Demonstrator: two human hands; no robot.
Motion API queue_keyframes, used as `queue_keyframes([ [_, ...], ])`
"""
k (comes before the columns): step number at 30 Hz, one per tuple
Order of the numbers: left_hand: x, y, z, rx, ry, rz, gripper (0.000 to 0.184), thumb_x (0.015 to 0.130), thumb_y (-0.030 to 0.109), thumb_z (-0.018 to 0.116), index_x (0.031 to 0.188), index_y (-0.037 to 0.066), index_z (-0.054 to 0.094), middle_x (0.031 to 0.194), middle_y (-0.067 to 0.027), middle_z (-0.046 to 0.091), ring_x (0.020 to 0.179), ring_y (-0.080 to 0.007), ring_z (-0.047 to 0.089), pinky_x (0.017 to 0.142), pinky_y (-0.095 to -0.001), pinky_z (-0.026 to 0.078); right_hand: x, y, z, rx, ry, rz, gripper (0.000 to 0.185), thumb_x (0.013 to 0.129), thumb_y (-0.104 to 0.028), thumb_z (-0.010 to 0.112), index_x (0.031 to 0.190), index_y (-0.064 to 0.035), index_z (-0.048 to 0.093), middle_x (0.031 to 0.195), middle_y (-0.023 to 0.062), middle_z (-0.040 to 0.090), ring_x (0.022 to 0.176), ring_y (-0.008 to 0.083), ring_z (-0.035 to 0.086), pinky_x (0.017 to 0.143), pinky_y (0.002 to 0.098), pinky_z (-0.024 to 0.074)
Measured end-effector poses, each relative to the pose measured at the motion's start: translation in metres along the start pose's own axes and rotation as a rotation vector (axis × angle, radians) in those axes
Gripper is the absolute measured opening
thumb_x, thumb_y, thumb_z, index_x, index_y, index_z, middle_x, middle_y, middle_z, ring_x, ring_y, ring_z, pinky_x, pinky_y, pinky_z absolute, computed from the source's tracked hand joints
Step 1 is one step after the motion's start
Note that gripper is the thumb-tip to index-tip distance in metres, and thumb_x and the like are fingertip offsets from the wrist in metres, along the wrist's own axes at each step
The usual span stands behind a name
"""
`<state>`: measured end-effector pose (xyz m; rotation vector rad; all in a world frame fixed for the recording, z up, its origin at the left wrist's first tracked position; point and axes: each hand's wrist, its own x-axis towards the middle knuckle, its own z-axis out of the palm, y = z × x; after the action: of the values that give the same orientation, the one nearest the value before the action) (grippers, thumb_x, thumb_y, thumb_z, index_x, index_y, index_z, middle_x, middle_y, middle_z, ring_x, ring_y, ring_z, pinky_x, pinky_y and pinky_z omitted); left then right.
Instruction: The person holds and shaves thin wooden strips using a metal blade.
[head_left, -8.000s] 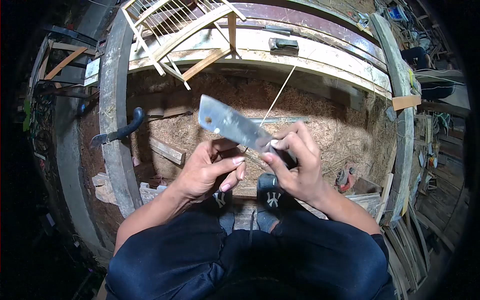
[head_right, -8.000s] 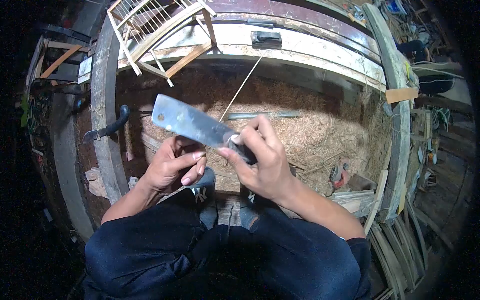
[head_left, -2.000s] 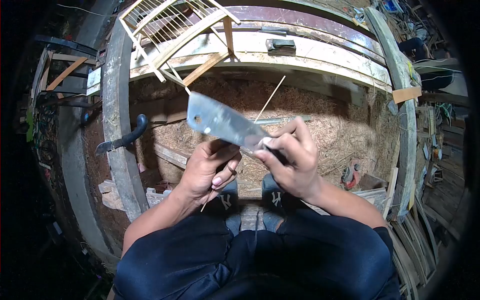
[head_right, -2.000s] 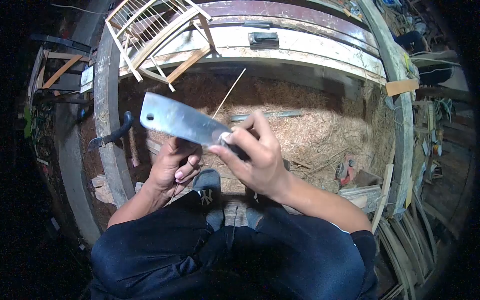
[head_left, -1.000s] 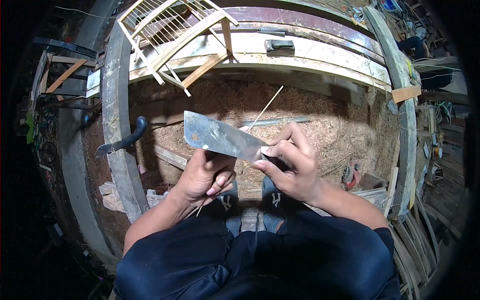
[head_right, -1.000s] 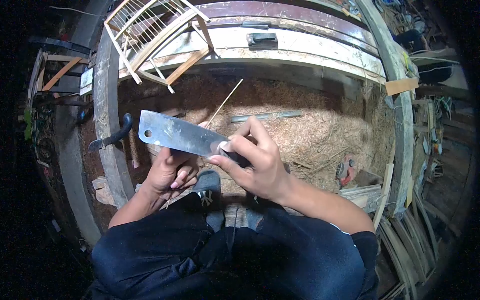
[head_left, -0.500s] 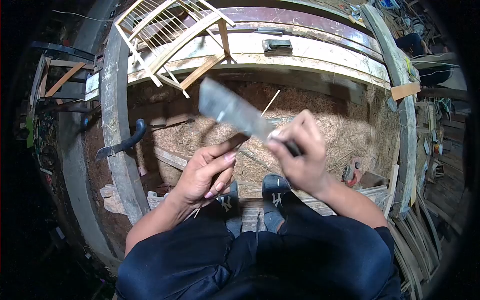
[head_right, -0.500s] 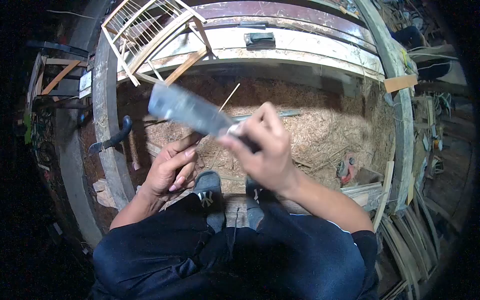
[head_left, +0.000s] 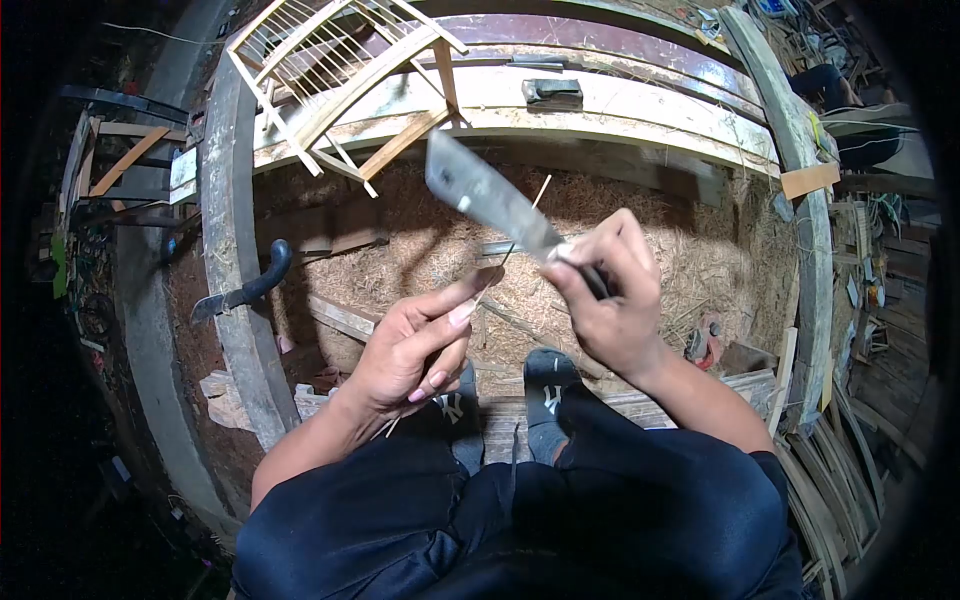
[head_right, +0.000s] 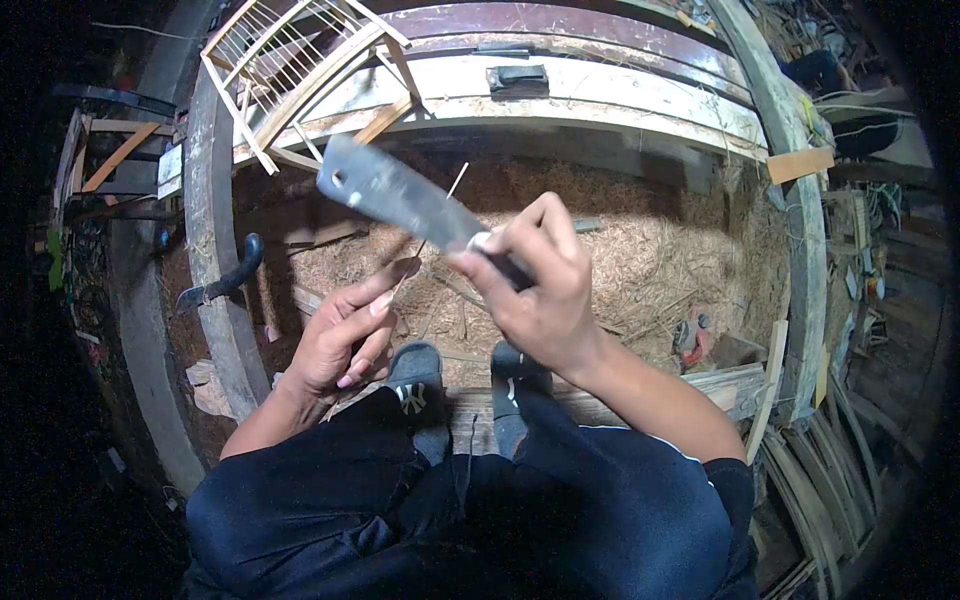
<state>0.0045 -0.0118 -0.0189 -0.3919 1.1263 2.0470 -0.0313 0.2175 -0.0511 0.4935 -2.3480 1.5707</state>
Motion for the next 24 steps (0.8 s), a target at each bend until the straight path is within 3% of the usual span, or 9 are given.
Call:
queue_keyframes([
  [2,0.000,-0.004,-0.006,0.021,0.017,0.042,0.042,0.103,0.015,0.045,0.143,0.002,0.043,0.049,0.0024,0.042,0.034,-0.0035,0.033,0.040,-0.0187,0.038,-0.007,-0.007,0.002,0.039,-0.136,-0.106,0.026,0.080,-0.019,0.080,0.081,0.0003,0.064,0.080,0.0075,0.049,0.064,0.0143,0.051,0.048,0.0270,0.0418],
  [4,0.001,-0.004,-0.007,0.004,0.027,0.017,0.044,0.103,0.015,0.046,0.145,0.004,0.041,0.050,0.0023,0.043,0.034,-0.0035,0.032,0.040,-0.0188,0.036,-0.003,-0.006,-0.001,-0.027,-0.148,-0.070,0.025,0.079,-0.020,0.080,0.081,0.0000,0.065,0.080,0.0074,0.049,0.064,0.0146,0.052,0.049,0.0279,0.0424],
  [6,-0.001,0.001,0.001,-0.017,0.008,-0.041,0.043,0.103,0.015,0.048,0.144,0.004,0.043,0.050,0.0023,0.043,0.034,-0.0036,0.032,0.039,-0.0190,0.034,0.000,0.000,-0.003,-0.017,-0.019,0.078,0.027,0.079,-0.023,0.081,0.082,-0.0009,0.066,0.079,0.0064,0.049,0.065,0.0137,0.049,0.049,0.0279,0.0407],
  [7,-0.001,0.002,0.004,0.009,0.022,-0.012,0.043,0.102,0.014,0.048,0.144,0.004,0.043,0.049,0.0027,0.042,0.034,-0.0035,0.032,0.039,-0.0193,0.032,0.001,0.000,-0.004,-0.052,-0.069,-0.044,0.027,0.079,-0.023,0.081,0.083,-0.0005,0.066,0.080,0.0064,0.049,0.064,0.0127,0.049,0.050,0.0282,0.0410],
  [10,0.000,0.002,-0.003,-0.028,0.028,-0.022,0.043,0.102,0.014,0.048,0.144,0.005,0.043,0.049,0.0030,0.042,0.034,-0.0034,0.032,0.039,-0.0189,0.032,-0.006,-0.005,0.000,0.001,-0.159,-0.056,0.029,0.078,-0.021,0.082,0.082,0.0015,0.064,0.081,0.0073,0.050,0.064,0.0125,0.051,0.050,0.0265,0.0425],
  [12,0.000,0.004,0.003,-0.046,0.038,-0.022,0.043,0.101,0.012,0.048,0.144,0.004,0.044,0.050,0.0030,0.042,0.034,-0.0034,0.032,0.038,-0.0188,0.032,0.002,0.000,-0.003,-0.028,-0.010,0.064,0.029,0.078,-0.021,0.082,0.081,0.0012,0.064,0.081,0.0072,0.049,0.065,0.0124,0.050,0.050,0.0255,0.0404],
  [16,0.000,0.001,-0.001,-0.026,0.064,-0.049,0.043,0.101,0.010,0.049,0.143,0.003,0.044,0.050,0.0032,0.042,0.034,-0.0032,0.032,0.038,-0.0187,0.032,-0.006,-0.009,-0.001,0.006,-0.157,-0.083,0.026,0.079,-0.021,0.081,0.080,0.0003,0.066,0.081,0.0076,0.051,0.065,0.0125,0.049,0.049,0.0258,0.0404],
  [18,-0.001,0.003,0.004,-0.125,0.057,-0.036,0.037,0.100,0.007,0.050,0.136,0.002,0.050,0.052,0.0018,0.043,0.034,-0.0034,0.032,0.036,-0.0183,0.031,-0.004,-0.002,-0.001,-0.007,-0.134,-0.050,0.025,0.079,-0.023,0.080,0.082,-0.0011,0.068,0.080,0.0067,0.051,0.065,0.0123,0.048,0.047,0.0253,0.0393],
  [24,-0.001,-0.002,-0.003,-0.224,-0.011,-0.013,0.036,0.100,0.007,0.049,0.135,0.006,0.052,0.055,0.0013,0.045,0.034,-0.0036,0.032,0.035,-0.0184,0.028,-0.005,-0.004,0.000,-0.021,-0.114,-0.063,0.028,0.079,-0.026,0.080,0.081,-0.0018,0.067,0.080,0.0070,0.051,0.065,0.0121,0.050,0.046,0.0243,0.0390],
])
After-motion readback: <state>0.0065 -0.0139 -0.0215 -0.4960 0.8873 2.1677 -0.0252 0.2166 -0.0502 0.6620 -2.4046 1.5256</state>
